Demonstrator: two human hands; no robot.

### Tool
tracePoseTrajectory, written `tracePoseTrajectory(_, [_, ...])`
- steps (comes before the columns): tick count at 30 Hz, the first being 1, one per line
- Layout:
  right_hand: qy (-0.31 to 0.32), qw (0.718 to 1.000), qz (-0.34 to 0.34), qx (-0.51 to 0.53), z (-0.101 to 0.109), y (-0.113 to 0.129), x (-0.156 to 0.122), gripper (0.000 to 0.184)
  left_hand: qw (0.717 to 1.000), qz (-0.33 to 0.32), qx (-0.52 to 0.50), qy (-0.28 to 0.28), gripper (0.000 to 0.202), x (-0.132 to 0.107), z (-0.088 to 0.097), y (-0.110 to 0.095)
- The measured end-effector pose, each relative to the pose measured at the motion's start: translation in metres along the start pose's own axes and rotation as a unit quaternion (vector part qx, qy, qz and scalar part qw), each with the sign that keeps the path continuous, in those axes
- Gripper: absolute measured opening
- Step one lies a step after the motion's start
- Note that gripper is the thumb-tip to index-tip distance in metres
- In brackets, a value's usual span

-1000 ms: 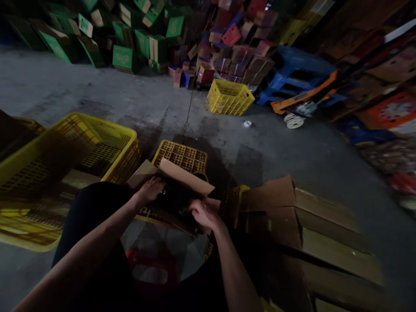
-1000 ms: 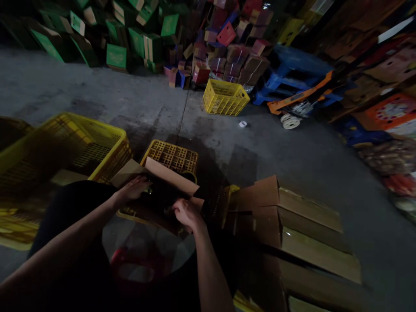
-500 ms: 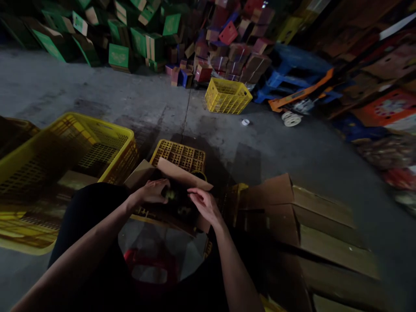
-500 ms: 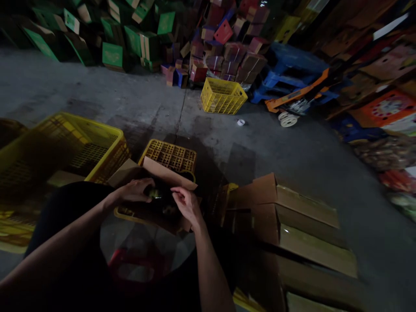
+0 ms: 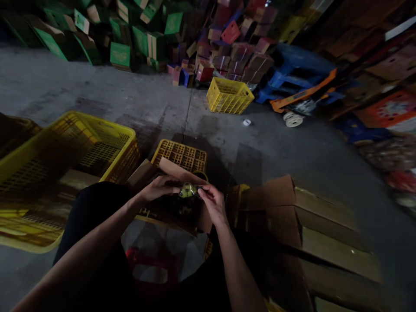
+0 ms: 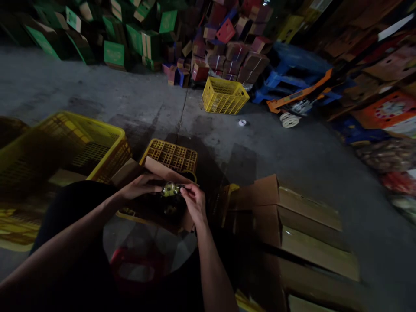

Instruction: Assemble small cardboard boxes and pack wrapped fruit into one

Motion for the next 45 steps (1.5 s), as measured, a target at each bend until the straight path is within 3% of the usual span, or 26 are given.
tracePoseTrajectory(6, [0.013, 0.999, 0.028, 0.024, -0.002, 0.008, 0.000, 0.027, 0.995, -0.008, -0.064, -0.071, 0.038, -0.002, 0.010, 0.006])
tracePoseTrajectory(10, [0.011, 0.999, 0.035, -0.005, -0.001, 0.016, -0.001, 0.029, 0.986, 0.009, -0.136, -0.097, 0.043, -0.003, 0.010, 0.013])
tracePoseTrajectory(16, [0.006, 0.999, 0.034, -0.004, -0.001, 0.020, -0.002, 0.026, 0.976, 0.007, -0.154, -0.154, 0.051, -0.004, 0.019, 0.015])
tracePoseTrajectory(27, [-0.014, 1.000, 0.021, 0.008, 0.004, 0.011, 0.000, 0.029, 0.971, -0.003, -0.160, -0.175, 0.052, -0.005, 0.021, 0.015])
tracePoseTrajectory(35, [-0.041, 0.999, -0.014, 0.028, 0.011, -0.006, 0.001, 0.037, 0.982, -0.017, -0.140, -0.126, 0.045, -0.002, 0.014, 0.007])
tracePoseTrajectory(39, [-0.035, 0.999, 0.002, 0.020, 0.010, -0.003, 0.000, 0.032, 0.981, 0.027, -0.188, -0.040, 0.084, -0.007, -0.008, 0.015])
tracePoseTrajectory(41, [-0.024, 0.999, 0.014, 0.016, 0.007, 0.002, 0.000, 0.029, 0.977, 0.045, -0.208, -0.026, 0.093, -0.009, -0.016, 0.020])
tracePoseTrajectory(45, [0.035, 0.999, 0.029, -0.007, -0.008, 0.012, -0.002, 0.026, 0.965, 0.038, -0.256, -0.035, 0.063, -0.005, -0.023, 0.023])
Point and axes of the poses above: each hand's wrist, its own x-axis towards the middle knuckle, its own z-axis out of the back of the hand, y = z × x, the point moved 10 cm from there along x, towards the middle knuckle, and after that the axes turned 3 degrees about -z, right-handed, at the moved point
